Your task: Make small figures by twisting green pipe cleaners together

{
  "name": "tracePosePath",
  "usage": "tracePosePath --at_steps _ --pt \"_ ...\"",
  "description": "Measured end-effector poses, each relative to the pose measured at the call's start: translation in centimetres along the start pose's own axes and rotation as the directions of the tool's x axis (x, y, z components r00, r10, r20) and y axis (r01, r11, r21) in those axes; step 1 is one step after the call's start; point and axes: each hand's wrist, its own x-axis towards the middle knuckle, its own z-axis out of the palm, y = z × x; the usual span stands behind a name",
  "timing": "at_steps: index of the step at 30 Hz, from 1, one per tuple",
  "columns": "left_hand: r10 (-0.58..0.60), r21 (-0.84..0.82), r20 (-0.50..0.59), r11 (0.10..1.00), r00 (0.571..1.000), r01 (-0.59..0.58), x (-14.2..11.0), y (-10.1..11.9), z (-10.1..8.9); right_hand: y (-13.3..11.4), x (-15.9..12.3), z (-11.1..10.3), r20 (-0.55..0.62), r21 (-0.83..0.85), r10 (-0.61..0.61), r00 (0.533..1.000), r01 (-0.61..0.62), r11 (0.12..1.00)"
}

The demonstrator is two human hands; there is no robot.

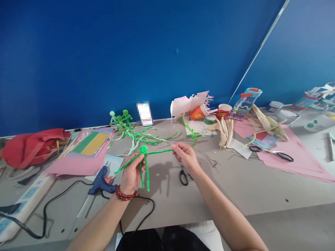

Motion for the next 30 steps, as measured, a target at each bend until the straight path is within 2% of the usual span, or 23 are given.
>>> tracePosePath --at_steps 3,7,13,18,23,28,30 --pt "0.035 0.016 0.011 0.999 0.999 -0.035 0.0 0.0 0.0 0.0 0.1 0.0 -0.076 0.009 -0.019 0.997 0.019 1.0" --pt "0.031 0.035 0.035 0.999 0.999 -0.032 0.2 -0.4 -0.3 0.0 0.0 0.0 -0.139 -0.122 -0.126 0.982 0.109 0.987" --pt "-0.064 0.055 0.08 0.997 0.995 0.06 0.1 -0.9 -0.4 -0.1 -0.8 0.9 0.073 -0.355 -0.19 0.979 0.203 0.912" --pt "-0.099 0.079 0.162 0.993 0.982 0.087 -0.3 -1.0 -0.4 -0.3 -1.2 1.6 0.228 -0.434 -0.196 0.954 0.28 0.856" --pt "-0.099 0.082 0.243 0.993 0.965 0.081 -0.6 -0.7 -0.2 0.3 -1.1 1.4 0.275 -0.441 -0.17 0.946 0.281 0.852" --pt "-0.125 0.103 0.31 0.99 0.943 0.098 -0.7 -0.6 0.2 0.5 -1.1 1.6 0.259 -0.367 -0.139 0.956 0.231 0.901" --pt "-0.126 0.112 0.312 0.989 0.941 0.096 -0.8 -0.7 0.2 0.5 -1.2 1.9 0.251 -0.277 -0.107 0.962 0.177 0.944"
